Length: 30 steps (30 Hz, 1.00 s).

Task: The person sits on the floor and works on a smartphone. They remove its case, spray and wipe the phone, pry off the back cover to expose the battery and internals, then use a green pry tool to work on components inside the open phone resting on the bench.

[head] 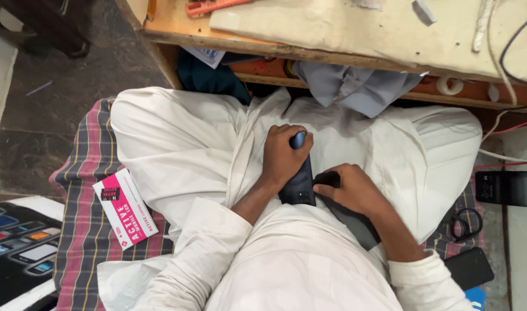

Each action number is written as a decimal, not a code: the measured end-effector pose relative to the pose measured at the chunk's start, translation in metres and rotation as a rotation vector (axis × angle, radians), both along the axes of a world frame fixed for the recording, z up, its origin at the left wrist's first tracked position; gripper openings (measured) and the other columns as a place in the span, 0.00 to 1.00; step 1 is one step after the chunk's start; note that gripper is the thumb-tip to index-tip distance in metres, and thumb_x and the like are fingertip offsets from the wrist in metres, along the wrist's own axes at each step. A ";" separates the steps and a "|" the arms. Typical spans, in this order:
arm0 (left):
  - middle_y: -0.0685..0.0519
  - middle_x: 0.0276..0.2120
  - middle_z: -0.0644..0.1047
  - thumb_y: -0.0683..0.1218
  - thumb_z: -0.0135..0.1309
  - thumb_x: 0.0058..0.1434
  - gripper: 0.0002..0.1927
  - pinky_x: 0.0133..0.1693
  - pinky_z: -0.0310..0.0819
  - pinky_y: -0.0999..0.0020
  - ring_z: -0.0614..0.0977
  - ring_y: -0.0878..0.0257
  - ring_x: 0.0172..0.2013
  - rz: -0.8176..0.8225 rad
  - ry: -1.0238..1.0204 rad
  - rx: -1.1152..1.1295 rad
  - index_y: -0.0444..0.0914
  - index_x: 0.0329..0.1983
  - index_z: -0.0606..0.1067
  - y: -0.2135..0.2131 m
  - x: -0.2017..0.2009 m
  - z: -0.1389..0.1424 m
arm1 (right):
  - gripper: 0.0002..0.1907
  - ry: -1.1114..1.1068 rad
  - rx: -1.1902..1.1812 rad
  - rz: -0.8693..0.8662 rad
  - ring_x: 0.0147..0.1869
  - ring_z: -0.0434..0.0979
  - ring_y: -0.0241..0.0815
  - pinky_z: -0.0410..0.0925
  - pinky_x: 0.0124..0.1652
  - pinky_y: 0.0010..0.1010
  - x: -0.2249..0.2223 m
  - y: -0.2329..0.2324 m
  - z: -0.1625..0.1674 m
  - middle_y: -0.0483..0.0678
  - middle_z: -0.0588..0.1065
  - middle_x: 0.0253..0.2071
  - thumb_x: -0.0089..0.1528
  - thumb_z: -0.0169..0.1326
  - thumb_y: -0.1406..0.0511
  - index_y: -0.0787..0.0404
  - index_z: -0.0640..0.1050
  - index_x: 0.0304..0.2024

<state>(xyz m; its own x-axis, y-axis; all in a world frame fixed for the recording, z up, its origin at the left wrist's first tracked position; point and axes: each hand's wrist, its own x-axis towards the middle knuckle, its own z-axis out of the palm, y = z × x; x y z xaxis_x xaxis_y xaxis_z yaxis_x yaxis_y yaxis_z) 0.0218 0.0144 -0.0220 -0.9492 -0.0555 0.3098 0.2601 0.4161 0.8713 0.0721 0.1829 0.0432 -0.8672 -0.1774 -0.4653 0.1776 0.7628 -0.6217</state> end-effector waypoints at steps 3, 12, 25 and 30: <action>0.49 0.33 0.82 0.47 0.63 0.57 0.09 0.41 0.75 0.59 0.78 0.51 0.37 0.007 -0.054 0.017 0.36 0.35 0.82 -0.005 0.003 -0.003 | 0.13 -0.029 0.073 0.051 0.34 0.84 0.51 0.74 0.40 0.38 -0.004 -0.004 0.000 0.55 0.84 0.33 0.52 0.64 0.64 0.64 0.86 0.38; 0.51 0.30 0.81 0.47 0.62 0.58 0.08 0.37 0.74 0.62 0.76 0.55 0.35 -0.025 -0.133 0.011 0.37 0.34 0.83 -0.001 0.009 -0.002 | 0.12 -0.008 0.119 0.123 0.32 0.83 0.50 0.74 0.38 0.36 0.009 -0.003 -0.002 0.56 0.83 0.31 0.52 0.65 0.63 0.63 0.86 0.37; 0.50 0.31 0.80 0.45 0.62 0.58 0.07 0.39 0.74 0.60 0.76 0.53 0.36 -0.037 -0.022 0.014 0.37 0.35 0.82 -0.002 0.011 -0.001 | 0.08 -0.001 -0.115 0.042 0.23 0.71 0.36 0.67 0.28 0.31 0.007 0.002 -0.019 0.49 0.77 0.19 0.50 0.65 0.67 0.68 0.83 0.27; 0.52 0.31 0.80 0.46 0.62 0.58 0.07 0.39 0.74 0.61 0.77 0.54 0.36 -0.027 -0.023 0.031 0.37 0.36 0.82 0.000 0.014 -0.002 | 0.13 -0.126 -0.193 0.001 0.20 0.63 0.33 0.61 0.23 0.32 0.011 0.004 -0.023 0.44 0.70 0.14 0.51 0.64 0.68 0.68 0.75 0.17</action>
